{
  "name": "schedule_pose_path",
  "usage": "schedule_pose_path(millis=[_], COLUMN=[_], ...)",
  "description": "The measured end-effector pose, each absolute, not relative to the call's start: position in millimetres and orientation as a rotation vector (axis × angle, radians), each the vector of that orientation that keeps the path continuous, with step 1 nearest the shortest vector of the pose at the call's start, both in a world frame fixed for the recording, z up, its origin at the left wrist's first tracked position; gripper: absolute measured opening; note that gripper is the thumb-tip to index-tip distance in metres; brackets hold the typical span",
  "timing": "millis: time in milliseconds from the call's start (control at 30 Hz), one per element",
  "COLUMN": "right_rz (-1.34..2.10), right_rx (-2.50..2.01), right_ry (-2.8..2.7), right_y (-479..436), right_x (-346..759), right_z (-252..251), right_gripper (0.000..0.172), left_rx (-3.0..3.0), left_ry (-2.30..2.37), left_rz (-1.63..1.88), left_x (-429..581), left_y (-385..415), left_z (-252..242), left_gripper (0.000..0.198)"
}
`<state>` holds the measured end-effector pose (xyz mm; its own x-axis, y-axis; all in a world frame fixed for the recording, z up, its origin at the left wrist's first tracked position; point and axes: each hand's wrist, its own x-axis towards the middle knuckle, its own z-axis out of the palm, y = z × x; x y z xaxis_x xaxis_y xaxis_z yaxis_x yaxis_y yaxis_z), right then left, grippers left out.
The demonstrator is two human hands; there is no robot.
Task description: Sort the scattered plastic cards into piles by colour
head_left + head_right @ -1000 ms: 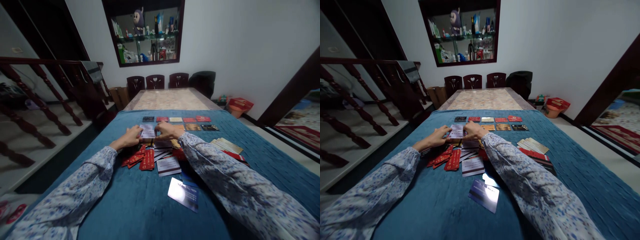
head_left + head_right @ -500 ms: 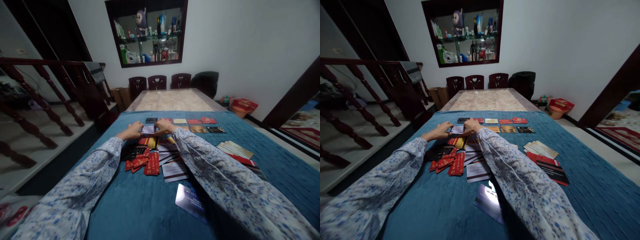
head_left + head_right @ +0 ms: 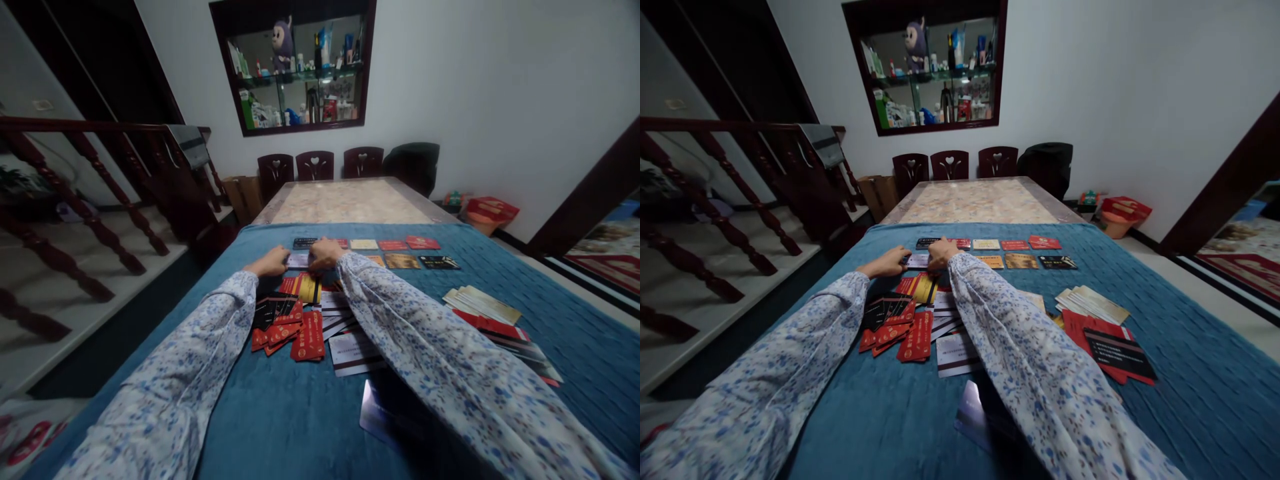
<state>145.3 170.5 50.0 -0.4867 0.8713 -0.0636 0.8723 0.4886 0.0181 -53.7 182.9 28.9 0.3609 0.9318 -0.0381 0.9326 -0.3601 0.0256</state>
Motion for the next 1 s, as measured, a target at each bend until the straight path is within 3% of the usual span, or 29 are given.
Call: schedule_pose_path(millis=[1000], right_rz=[-0.083], right_rx=[1.541], right_ry=[2.587], right_y=[182.6], right_x=[143.3], right_z=[51.1], right_gripper=[0.049], left_rx=[2.527], left_ry=[1.626], left_rz=[-0.182], left_x=[-53.5], left_y=[202.7], left_z=[30.4], left_gripper=[0.031])
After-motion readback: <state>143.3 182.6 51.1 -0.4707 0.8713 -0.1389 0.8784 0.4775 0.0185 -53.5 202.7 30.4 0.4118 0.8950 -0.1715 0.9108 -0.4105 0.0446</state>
